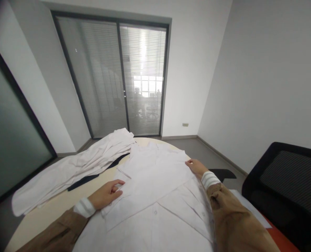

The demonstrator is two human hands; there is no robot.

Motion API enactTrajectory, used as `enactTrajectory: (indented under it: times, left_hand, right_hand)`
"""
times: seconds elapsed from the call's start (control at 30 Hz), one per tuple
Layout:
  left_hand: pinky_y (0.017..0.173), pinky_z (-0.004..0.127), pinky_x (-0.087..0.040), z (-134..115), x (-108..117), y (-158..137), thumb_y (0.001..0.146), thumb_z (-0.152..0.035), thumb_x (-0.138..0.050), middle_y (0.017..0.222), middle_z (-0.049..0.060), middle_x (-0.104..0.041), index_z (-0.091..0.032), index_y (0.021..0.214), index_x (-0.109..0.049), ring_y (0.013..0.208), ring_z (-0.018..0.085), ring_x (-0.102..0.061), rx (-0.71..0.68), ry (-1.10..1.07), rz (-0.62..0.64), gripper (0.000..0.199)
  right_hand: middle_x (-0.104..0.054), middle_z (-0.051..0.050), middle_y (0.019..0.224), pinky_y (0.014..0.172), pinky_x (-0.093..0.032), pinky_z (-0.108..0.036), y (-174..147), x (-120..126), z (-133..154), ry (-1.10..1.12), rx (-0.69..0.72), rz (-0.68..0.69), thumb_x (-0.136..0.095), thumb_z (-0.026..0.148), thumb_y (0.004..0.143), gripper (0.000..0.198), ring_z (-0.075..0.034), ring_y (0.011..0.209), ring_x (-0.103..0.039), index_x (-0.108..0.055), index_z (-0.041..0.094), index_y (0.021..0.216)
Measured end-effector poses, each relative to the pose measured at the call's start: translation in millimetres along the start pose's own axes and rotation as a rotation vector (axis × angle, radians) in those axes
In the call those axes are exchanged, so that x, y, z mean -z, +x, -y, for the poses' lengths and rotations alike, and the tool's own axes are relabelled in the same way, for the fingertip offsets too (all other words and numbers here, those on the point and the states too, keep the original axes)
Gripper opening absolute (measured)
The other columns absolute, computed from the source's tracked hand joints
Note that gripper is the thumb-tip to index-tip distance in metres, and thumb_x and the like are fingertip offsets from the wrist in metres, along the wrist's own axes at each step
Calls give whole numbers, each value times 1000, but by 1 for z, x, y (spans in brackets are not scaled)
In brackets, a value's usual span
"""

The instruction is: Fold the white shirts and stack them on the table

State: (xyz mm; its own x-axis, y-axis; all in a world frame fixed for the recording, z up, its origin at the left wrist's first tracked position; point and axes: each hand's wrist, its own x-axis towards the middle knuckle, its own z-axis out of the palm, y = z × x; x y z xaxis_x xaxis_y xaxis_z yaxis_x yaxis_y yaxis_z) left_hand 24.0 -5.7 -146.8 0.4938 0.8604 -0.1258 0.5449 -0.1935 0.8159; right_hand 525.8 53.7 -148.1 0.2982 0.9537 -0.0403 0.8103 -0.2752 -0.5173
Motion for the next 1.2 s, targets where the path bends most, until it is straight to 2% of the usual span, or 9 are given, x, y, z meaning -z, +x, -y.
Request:
enactTrajectory:
  times: [0.1, 0.23, 0.37, 0.57, 0.77, 0.9, 1.03, 1.1, 1.2]
  left_hand:
    - [49, 24, -26, 1, 2, 0, 82, -48, -55, 57, -9, -32, -14, 120, -58, 49, 12, -32, -4, 41, -50, 52]
    - [58, 26, -35, 3, 6, 0, 83, -49, -56, 62, -6, -48, -16, 118, -61, 57, 14, -46, -33, 159, -156, 48]
    - [63, 27, -41, 11, 11, 2, 78, -47, -65, 69, -3, -61, -16, 120, -59, 63, 16, -55, -50, 156, -181, 53]
    - [55, 25, -39, 12, 11, 4, 80, -47, -59, 76, 0, -65, -17, 111, -62, 52, 13, -51, -53, 115, -265, 43]
    - [53, 25, -39, 4, 6, 4, 84, -47, -54, 82, 2, -67, -18, 109, -63, 49, 12, -48, -87, 42, -387, 40]
    - [62, 28, -45, 9, 5, 6, 85, -45, -56, 93, 5, -72, -20, 113, -64, 58, 15, -58, -94, 138, -374, 38]
    - [78, 31, -49, 15, 4, 7, 83, -39, -60, 98, 6, -73, -22, 111, -66, 82, 21, -66, -126, 201, -374, 34]
    - [79, 31, -48, 15, 4, 8, 84, -37, -57, 98, 7, -73, -21, 110, -67, 82, 21, -65, -126, 204, -377, 32]
    - [77, 31, -47, 12, 4, 9, 86, -34, -53, 97, 6, -72, -21, 110, -66, 77, 19, -63, -118, 223, -379, 30]
  right_hand:
    - [-74, -15, 105, 87, -47, -34, -6, -1, -2, -110, -1, -72, -53, 35, 90, 29, -27, 98, -67, -72, 16, 102]
    - [-72, -19, 108, 88, -45, -38, -9, -2, -3, -175, -25, -100, -40, 47, 96, 46, -31, 102, -66, -71, 15, 105]
    - [-73, -16, 100, 83, -46, -36, -12, -3, -2, -242, -52, -75, -47, 58, 91, 48, -30, 94, -68, -71, 17, 99]
    - [-73, -16, 103, 79, -45, -31, -16, -2, -3, -221, -58, -83, -42, 46, 95, 44, -26, 95, -68, -70, 14, 104]
    - [-75, -12, 99, 75, -45, -27, -11, -5, -7, -225, -52, -62, -49, 36, 92, 30, -22, 90, -68, -71, 15, 97]
    - [-73, -17, 104, 79, -45, -31, -9, -6, -3, -251, -93, -93, -45, 33, 92, 32, -26, 96, -67, -69, 13, 100]
    - [-72, -17, 107, 80, -47, -34, -8, -7, 4, -239, -132, -102, -42, 48, 94, 43, -29, 99, -67, -68, 16, 104]
    - [-72, -16, 107, 81, -47, -35, -7, -7, 7, -233, -140, -99, -41, 52, 94, 46, -29, 99, -67, -68, 17, 102]
    - [-71, -16, 106, 84, -47, -35, -4, -8, 12, -242, -144, -98, -47, 44, 92, 35, -29, 101, -67, -68, 17, 99]
